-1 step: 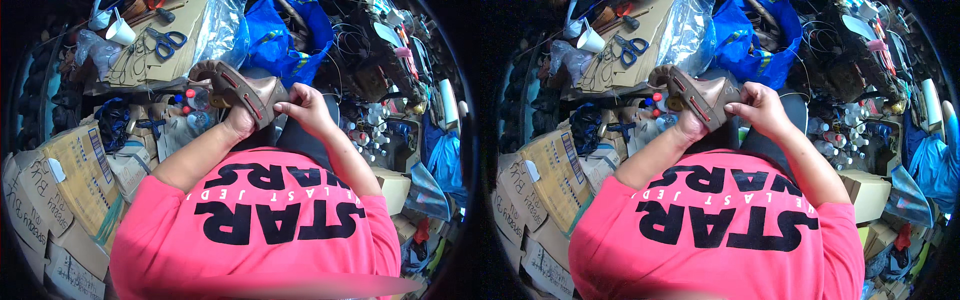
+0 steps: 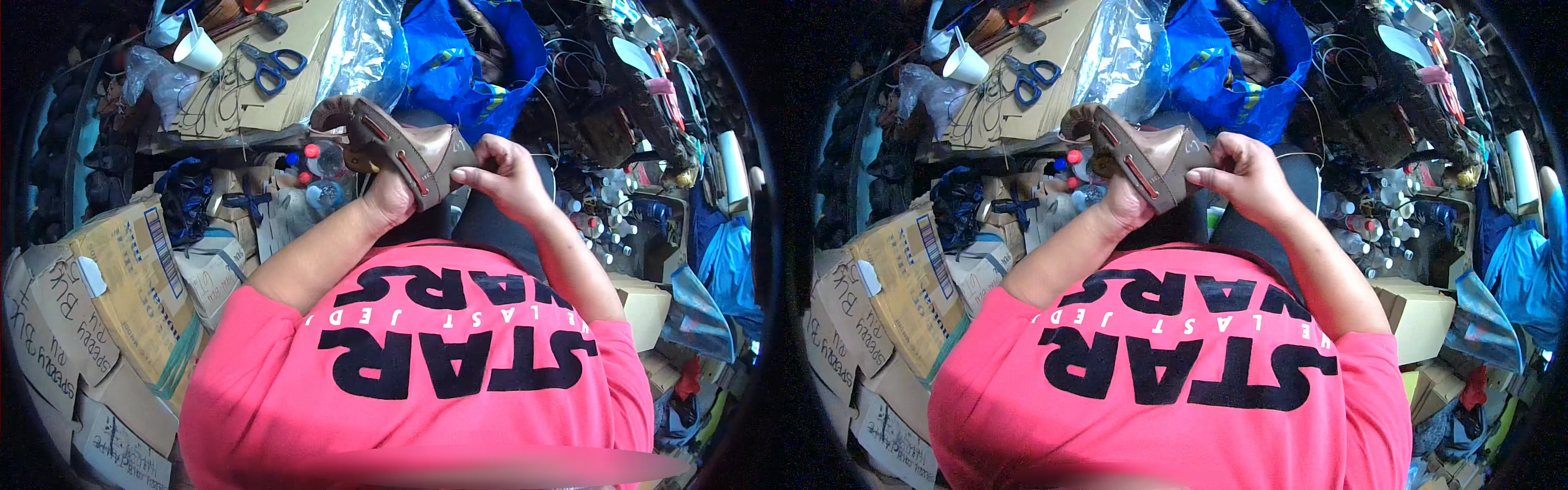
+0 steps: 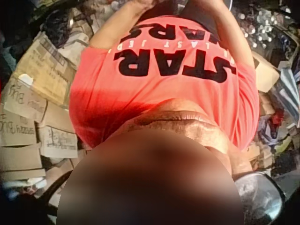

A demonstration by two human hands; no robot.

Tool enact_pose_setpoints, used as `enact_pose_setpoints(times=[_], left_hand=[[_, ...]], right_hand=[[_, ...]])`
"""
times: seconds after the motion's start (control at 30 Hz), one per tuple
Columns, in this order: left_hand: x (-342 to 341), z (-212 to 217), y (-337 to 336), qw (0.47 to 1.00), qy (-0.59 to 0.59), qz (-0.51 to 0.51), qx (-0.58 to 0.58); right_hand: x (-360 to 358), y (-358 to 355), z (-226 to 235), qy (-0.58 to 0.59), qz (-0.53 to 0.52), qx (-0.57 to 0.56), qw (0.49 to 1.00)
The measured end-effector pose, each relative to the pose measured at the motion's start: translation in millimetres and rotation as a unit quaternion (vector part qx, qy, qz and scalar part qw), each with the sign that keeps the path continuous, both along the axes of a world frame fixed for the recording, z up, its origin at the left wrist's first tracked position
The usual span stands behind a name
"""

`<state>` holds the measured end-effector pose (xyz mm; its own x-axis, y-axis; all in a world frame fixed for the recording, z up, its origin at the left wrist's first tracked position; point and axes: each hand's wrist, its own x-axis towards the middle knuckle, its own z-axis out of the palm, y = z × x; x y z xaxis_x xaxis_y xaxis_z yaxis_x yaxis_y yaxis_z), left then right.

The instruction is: Stitching the leather components of a shoe by hand.

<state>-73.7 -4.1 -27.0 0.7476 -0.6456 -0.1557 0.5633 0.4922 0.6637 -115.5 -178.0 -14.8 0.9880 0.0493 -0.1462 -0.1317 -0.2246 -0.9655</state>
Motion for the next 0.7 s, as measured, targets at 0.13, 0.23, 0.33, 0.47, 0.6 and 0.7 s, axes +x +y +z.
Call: enact_pose_setpoints(times=[0.13, 0.23, 0.33, 0.47, 0.6, 0.7], left_hand=[[19, 13, 12, 0.939, -0.308, -0.075, 0.132], [17, 17, 19, 0.982, -0.165, -0.08, 0.036], [20, 13, 19, 0.991, -0.084, -0.097, -0.039], [18, 21, 7, 0.918, -0.349, -0.051, 0.18], [23, 40, 0, 0.787, -0.571, 0.026, 0.232], [24, 46, 10, 0.784, -0.577, -0.063, 0.219]], right_hand=[[-2, -3, 29, 0.034, 0.048, 0.102, 0.993], [-2, -5, 42, 0.024, 0.082, 0.105, 0.991], [1, -11, 35, 0.052, 0.079, 0.143, 0.985], [-8, -3, 47, 0.092, 0.019, 0.231, 0.968], [-14, -11, 51, 0.109, 0.062, 0.237, 0.963], [-26, -13, 65, 0.104, 0.076, 0.249, 0.96]])
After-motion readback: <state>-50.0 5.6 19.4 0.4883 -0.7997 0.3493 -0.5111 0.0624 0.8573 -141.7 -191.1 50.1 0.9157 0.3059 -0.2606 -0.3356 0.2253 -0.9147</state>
